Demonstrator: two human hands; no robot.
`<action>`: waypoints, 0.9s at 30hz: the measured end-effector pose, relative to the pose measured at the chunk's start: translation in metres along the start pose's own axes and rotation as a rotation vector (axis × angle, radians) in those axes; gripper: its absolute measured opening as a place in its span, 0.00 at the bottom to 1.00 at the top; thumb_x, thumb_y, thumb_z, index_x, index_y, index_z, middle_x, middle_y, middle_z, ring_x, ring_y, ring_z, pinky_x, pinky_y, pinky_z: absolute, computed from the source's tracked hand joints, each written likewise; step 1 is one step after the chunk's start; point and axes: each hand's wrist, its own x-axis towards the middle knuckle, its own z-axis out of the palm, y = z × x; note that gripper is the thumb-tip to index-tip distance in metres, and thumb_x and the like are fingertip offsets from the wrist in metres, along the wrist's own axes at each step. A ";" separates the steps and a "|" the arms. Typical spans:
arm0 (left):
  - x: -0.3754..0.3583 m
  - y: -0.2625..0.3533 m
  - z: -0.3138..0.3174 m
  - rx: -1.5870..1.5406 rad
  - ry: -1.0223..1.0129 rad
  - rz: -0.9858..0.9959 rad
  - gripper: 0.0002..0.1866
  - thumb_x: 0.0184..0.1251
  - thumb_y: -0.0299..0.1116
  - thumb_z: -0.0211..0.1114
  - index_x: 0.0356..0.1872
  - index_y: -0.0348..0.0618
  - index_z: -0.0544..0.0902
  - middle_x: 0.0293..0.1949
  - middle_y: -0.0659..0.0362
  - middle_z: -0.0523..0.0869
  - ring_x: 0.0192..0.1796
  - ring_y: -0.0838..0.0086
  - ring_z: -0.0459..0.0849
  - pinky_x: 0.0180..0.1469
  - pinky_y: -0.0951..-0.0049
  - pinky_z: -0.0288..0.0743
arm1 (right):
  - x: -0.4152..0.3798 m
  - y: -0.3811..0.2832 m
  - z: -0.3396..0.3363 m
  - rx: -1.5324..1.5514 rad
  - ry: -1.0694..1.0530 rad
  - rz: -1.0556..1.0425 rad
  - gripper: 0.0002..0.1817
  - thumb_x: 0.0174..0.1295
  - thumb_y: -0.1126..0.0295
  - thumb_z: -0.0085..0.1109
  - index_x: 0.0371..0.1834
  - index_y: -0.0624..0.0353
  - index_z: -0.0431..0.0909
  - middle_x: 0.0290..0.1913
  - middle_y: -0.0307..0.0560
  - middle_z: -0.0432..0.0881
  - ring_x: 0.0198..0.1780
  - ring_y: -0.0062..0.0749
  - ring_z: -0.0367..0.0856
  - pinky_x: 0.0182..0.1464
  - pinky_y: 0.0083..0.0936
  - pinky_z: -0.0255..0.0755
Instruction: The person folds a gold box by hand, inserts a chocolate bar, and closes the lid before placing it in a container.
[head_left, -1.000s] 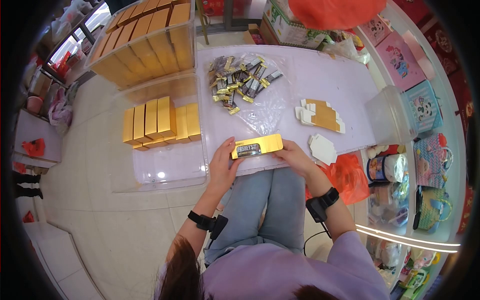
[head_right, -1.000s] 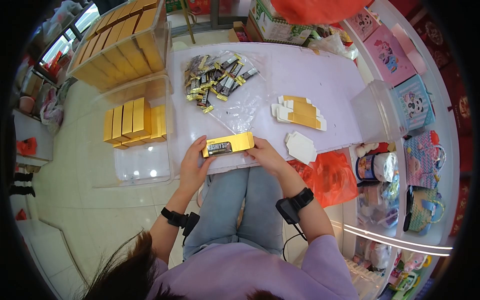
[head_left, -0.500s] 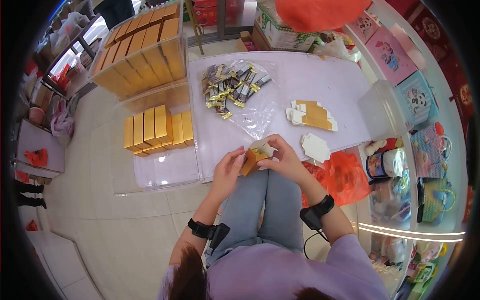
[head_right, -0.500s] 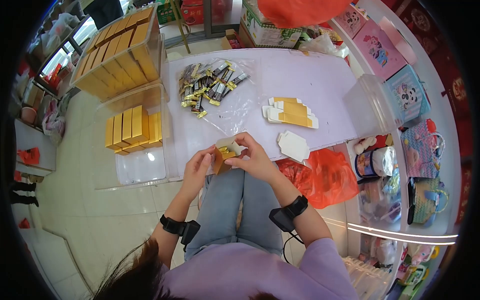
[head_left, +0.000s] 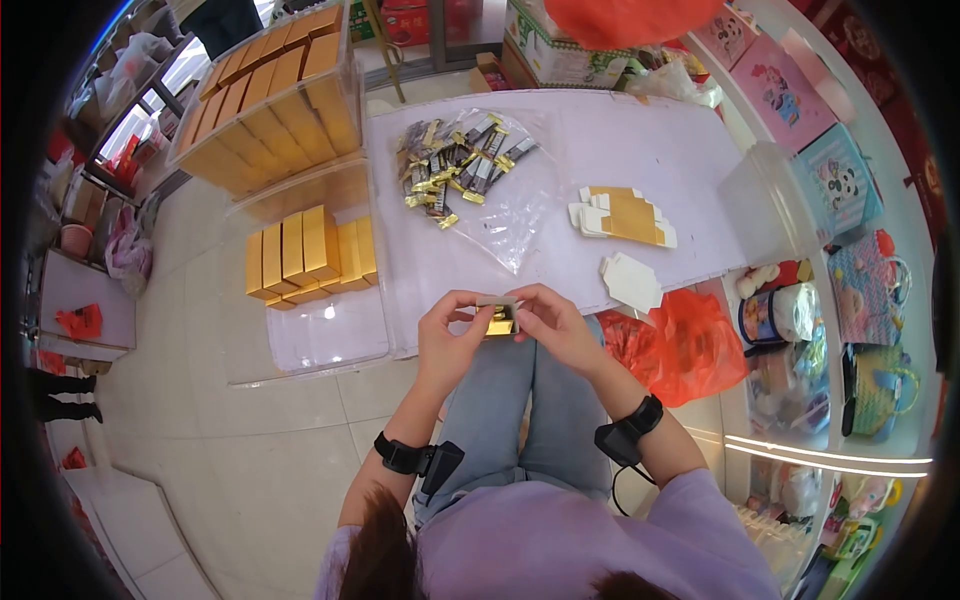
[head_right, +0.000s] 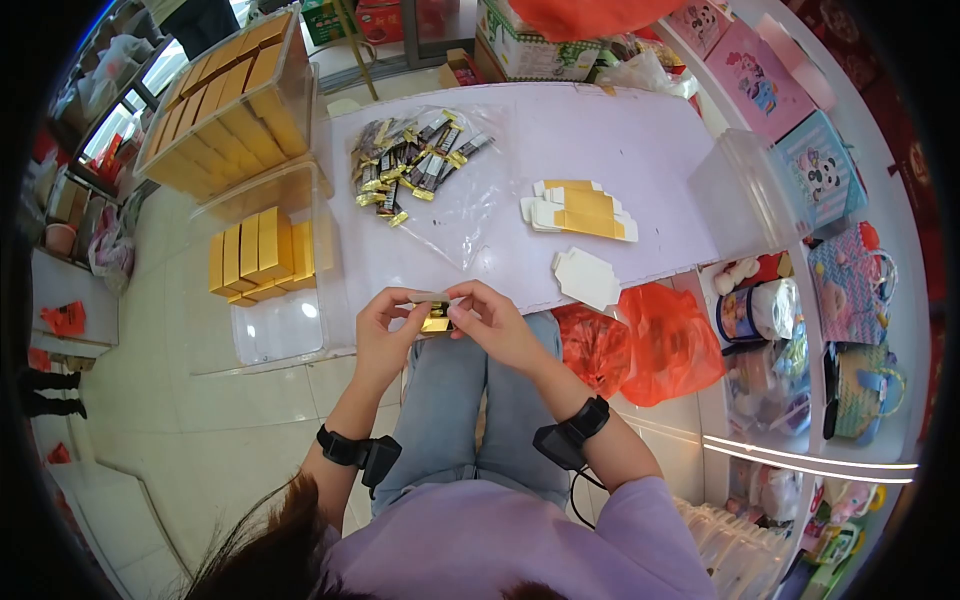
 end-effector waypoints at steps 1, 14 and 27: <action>-0.001 0.003 0.001 0.001 -0.002 -0.002 0.08 0.66 0.28 0.69 0.43 0.37 0.85 0.40 0.60 0.89 0.41 0.77 0.85 0.47 0.74 0.78 | 0.001 0.000 -0.001 0.002 0.002 0.001 0.14 0.68 0.72 0.63 0.53 0.62 0.73 0.39 0.36 0.75 0.40 0.16 0.74 0.41 0.17 0.74; -0.015 0.002 -0.009 0.158 -0.001 0.233 0.11 0.67 0.18 0.62 0.48 0.33 0.84 0.53 0.50 0.88 0.53 0.68 0.88 0.55 0.71 0.81 | 0.003 0.003 -0.003 -0.594 0.042 -0.468 0.18 0.57 0.83 0.63 0.52 0.63 0.78 0.54 0.44 0.79 0.45 0.26 0.82 0.45 0.20 0.80; -0.012 0.026 -0.027 0.273 -0.265 0.254 0.18 0.62 0.21 0.70 0.55 0.37 0.84 0.61 0.48 0.83 0.59 0.62 0.85 0.61 0.67 0.81 | -0.009 -0.023 0.004 -0.571 -0.063 -0.344 0.20 0.59 0.77 0.67 0.55 0.62 0.76 0.59 0.48 0.76 0.51 0.32 0.83 0.53 0.27 0.82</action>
